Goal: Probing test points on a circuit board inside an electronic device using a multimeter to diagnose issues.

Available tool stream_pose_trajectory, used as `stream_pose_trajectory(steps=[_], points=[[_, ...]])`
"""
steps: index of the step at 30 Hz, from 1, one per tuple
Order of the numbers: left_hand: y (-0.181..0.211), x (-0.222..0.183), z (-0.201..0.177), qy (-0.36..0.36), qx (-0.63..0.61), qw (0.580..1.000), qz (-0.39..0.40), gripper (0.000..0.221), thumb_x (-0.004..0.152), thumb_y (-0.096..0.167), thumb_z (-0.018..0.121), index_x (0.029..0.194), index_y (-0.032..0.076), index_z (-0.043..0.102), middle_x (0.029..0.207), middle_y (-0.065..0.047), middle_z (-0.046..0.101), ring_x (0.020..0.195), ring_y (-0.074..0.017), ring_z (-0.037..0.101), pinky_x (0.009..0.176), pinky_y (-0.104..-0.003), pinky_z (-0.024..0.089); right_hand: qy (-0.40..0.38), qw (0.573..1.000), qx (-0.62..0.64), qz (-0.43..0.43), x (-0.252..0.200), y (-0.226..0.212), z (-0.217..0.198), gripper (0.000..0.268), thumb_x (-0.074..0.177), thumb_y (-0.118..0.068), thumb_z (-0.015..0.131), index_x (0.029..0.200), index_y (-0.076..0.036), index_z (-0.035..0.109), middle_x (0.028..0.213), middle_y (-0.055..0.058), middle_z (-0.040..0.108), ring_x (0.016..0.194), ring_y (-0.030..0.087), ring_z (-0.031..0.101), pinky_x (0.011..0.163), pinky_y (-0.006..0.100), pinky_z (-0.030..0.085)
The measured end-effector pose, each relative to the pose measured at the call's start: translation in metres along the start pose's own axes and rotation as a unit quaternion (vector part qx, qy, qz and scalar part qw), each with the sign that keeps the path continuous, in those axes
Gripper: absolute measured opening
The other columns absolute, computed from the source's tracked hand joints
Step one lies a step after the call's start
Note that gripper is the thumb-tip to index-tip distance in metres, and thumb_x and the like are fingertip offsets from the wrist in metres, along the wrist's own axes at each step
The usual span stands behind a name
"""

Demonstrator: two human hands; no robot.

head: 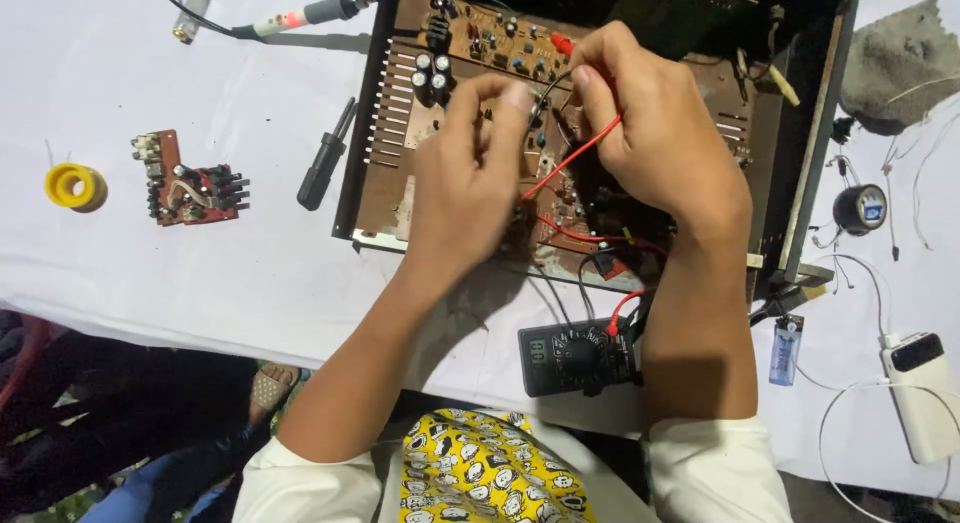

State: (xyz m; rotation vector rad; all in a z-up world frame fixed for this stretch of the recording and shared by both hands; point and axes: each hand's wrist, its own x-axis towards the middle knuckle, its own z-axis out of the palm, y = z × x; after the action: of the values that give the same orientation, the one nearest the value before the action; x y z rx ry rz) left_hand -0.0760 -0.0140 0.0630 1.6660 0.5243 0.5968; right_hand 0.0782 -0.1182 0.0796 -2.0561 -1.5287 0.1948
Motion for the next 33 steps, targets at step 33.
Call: stream_pose_trajectory(steps=[33], points=[[-0.051, -0.016, 0.016, 0.081, 0.2, 0.94, 0.266, 0.035, 0.115, 0.021, 0.033, 0.092, 0.011, 0.057, 0.063, 0.003, 0.047, 0.051, -0.0094, 0.033, 0.052, -0.022, 0.026, 0.056, 0.997, -0.05, -0.032, -0.063, -0.018, -0.021, 0.036, 0.108, -0.004, 0.084, 0.14, 0.002, 0.067, 0.09, 0.008, 0.063, 0.068, 0.014, 0.054, 0.07, 0.03, 0.046]])
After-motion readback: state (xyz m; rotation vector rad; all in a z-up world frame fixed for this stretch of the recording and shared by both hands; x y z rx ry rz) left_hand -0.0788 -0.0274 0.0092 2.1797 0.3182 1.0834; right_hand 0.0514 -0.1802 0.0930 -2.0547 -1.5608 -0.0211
